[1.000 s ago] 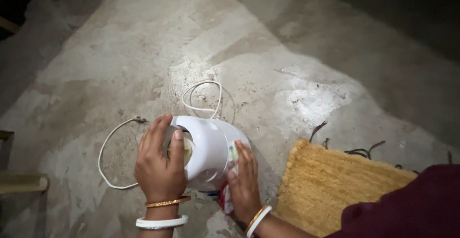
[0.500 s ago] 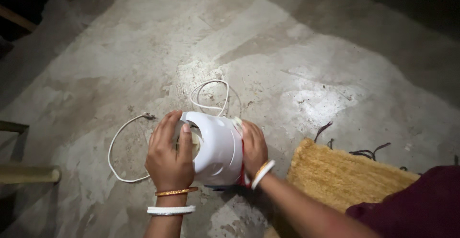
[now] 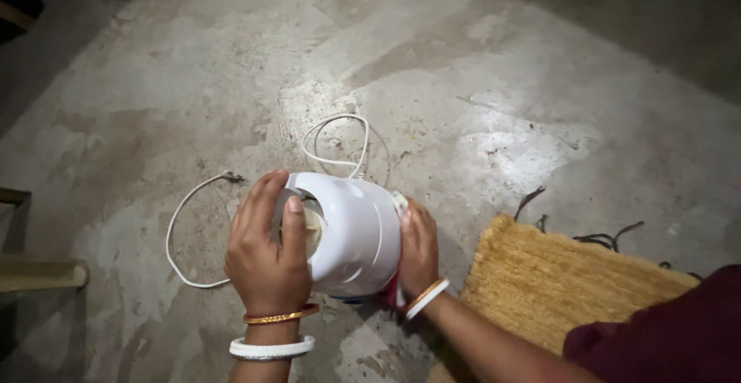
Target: The person wipes the exterior of a white blender jar with a cloth while seated on the floor. They repeatedly wipe around the body and rim of the jar, occasionally lifting it to clean different sides.
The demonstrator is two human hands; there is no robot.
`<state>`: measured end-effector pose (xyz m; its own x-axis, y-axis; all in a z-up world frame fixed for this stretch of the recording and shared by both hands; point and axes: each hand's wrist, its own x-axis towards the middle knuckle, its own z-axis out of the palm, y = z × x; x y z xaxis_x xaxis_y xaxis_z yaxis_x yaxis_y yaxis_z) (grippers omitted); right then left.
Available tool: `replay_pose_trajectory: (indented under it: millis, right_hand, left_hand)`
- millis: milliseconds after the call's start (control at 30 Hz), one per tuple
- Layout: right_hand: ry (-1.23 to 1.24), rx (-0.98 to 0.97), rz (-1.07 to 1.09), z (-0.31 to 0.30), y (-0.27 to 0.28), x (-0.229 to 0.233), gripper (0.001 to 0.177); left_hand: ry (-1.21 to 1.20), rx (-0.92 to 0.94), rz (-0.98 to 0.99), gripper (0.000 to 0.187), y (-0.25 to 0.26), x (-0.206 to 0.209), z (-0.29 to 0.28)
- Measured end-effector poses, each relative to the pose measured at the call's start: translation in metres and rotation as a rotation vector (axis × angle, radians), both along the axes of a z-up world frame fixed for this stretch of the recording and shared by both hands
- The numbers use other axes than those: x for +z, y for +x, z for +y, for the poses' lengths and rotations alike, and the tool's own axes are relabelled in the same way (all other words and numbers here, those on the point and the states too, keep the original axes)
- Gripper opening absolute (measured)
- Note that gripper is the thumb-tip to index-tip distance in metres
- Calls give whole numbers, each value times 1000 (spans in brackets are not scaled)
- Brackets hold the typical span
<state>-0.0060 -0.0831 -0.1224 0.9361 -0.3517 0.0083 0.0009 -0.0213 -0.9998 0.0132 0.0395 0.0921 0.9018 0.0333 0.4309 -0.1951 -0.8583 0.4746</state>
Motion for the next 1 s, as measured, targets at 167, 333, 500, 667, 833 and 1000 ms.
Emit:
replay_pose_trajectory:
  millis: [167, 333, 500, 667, 833, 1000]
  right_hand:
    - [46, 133, 9, -18, 51, -25, 49]
    - [84, -41, 3, -6, 25, -30, 47]
    - [99, -239, 95, 42, -62, -28, 49]
    - [134, -260, 121, 41, -54, -40, 46]
    - [-4, -37, 83, -4, 8, -68, 38]
    - [-131, 170, 96, -22, 62, -76, 36]
  left_hand:
    - [-7, 2, 6, 43, 0, -1, 2]
    - [17, 22, 11, 43, 1, 2, -1]
    - [20, 5, -6, 42, -2, -1, 0]
    - [-17, 15, 16, 42, -1, 1, -3]
    - [-4, 9, 17, 41, -1, -1, 0]
    - [-5, 16, 4, 41, -1, 0, 0]
